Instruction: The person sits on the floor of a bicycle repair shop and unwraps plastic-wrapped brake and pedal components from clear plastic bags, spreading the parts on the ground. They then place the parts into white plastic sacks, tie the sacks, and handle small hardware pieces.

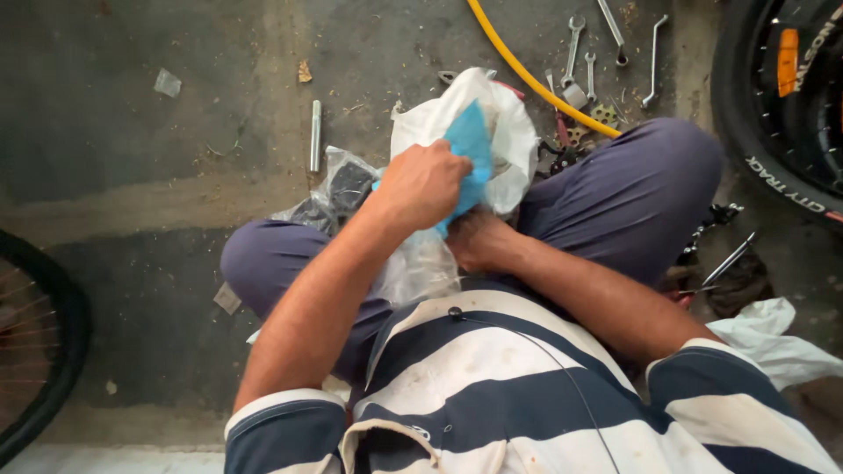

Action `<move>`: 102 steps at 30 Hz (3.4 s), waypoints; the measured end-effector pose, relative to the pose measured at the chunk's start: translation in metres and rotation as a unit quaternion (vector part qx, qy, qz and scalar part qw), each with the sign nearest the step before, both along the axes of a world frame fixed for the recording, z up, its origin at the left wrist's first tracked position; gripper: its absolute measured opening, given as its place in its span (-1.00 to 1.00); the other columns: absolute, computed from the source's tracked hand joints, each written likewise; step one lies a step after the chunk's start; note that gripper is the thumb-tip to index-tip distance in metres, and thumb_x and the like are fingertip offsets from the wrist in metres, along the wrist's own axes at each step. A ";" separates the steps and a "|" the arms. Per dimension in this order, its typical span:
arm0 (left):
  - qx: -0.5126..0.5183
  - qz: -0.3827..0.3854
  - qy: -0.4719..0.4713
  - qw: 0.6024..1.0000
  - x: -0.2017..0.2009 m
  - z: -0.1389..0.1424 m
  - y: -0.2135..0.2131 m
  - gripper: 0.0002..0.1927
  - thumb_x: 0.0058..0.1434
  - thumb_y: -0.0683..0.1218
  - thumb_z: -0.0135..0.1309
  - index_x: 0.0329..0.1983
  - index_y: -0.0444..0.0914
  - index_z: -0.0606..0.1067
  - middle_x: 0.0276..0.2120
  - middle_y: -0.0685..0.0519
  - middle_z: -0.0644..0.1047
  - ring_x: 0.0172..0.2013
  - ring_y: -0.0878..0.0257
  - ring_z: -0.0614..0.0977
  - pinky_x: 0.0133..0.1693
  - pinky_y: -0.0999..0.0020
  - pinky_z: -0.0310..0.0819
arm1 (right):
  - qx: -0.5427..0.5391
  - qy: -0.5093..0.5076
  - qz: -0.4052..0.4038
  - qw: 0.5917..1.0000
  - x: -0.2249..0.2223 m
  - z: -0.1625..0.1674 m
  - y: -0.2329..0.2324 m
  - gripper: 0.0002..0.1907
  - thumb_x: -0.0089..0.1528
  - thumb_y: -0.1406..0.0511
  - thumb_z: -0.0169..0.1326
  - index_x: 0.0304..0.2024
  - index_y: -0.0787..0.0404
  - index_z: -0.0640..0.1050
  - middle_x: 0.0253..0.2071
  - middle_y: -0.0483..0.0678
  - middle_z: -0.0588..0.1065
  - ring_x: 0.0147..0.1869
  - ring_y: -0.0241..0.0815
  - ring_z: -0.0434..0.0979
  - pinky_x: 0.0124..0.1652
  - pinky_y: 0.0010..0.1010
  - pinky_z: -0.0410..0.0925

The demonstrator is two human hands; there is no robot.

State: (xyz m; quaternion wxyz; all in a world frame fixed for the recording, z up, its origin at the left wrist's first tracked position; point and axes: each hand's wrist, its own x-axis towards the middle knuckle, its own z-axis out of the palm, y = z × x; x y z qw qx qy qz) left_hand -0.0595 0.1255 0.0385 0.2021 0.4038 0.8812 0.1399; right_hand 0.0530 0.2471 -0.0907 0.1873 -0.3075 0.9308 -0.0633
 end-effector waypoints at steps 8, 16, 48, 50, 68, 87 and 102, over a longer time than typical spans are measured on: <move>-0.116 0.035 0.039 0.992 -0.050 -0.151 0.049 -0.76 0.03 -0.13 0.09 -0.29 -0.28 0.68 -0.23 -0.26 0.64 -0.20 -0.15 0.69 -0.17 0.05 0.58 | -0.349 -0.009 0.012 0.937 0.009 -0.004 -0.001 -0.84 0.06 0.25 0.06 -0.40 0.16 0.60 -0.36 0.00 0.55 -0.23 0.06 0.59 -0.21 -0.13 0.41; 0.056 0.244 -0.049 0.967 -0.047 -0.237 0.052 -0.65 0.19 0.02 0.12 -0.05 -0.29 0.60 -0.07 -0.25 0.62 -0.03 -0.18 0.63 -0.02 0.03 0.51 | -0.377 0.101 0.117 0.913 0.007 0.025 0.013 -0.85 0.09 0.25 0.11 -0.33 0.15 0.58 -0.36 -0.03 0.52 -0.20 0.01 0.60 -0.22 -0.13 0.40; 0.363 0.113 -0.017 0.925 0.014 -0.032 -0.075 -0.62 0.25 -0.07 0.26 0.13 -0.18 0.55 -0.14 -0.04 0.65 -0.18 0.10 0.68 -0.16 0.18 0.55 | -0.103 -0.111 -0.050 0.987 -0.008 0.021 0.027 -0.60 0.18 0.07 0.41 -0.34 0.25 0.59 -0.35 0.14 0.56 -0.25 0.17 0.56 -0.23 -0.15 0.41; 0.515 0.218 -0.038 0.828 0.022 -0.018 -0.154 -0.69 0.45 -0.01 0.19 0.19 -0.19 0.51 -0.10 0.05 0.66 -0.18 0.23 0.69 -0.11 0.29 0.61 | -0.292 -0.146 -0.076 0.942 -0.008 0.025 0.025 -0.74 0.09 0.30 0.29 -0.17 0.22 0.63 -0.34 0.10 0.60 -0.31 -0.01 0.64 -0.28 -0.25 0.44; -0.131 0.645 0.066 0.750 0.191 -0.259 -0.429 -0.40 -0.23 0.12 0.43 -0.07 -0.06 0.58 0.36 -0.21 0.34 0.37 -0.37 0.24 0.28 -0.38 -0.12 | -0.322 -0.088 -0.165 0.928 -0.009 0.025 0.000 -0.77 0.35 0.38 0.29 -0.01 0.40 0.62 -0.29 -0.04 0.60 -0.25 -0.37 0.56 -0.22 -0.53 0.36; 0.122 0.617 0.134 0.766 0.174 -0.182 -0.464 -0.93 0.31 -0.13 0.08 -0.20 -0.22 0.47 -0.37 -0.19 0.63 -0.32 -0.23 0.66 -0.36 -0.14 0.47 | -0.289 -0.077 -0.118 0.947 -0.013 0.040 -0.024 -0.81 0.44 0.41 0.27 0.07 0.39 0.62 -0.22 0.02 0.62 -0.16 -0.32 0.62 -0.12 -0.52 0.39; 0.235 0.714 0.043 0.658 0.160 -0.313 -0.302 -0.47 0.28 0.20 0.08 0.12 -0.26 0.40 -0.25 -0.26 0.60 -0.25 -0.25 0.64 -0.25 -0.10 0.49 | -0.307 -0.071 -0.124 0.941 -0.006 0.005 0.010 -0.81 0.45 0.44 0.23 0.10 0.40 0.62 -0.19 0.01 0.62 -0.11 -0.31 0.61 -0.11 -0.53 0.41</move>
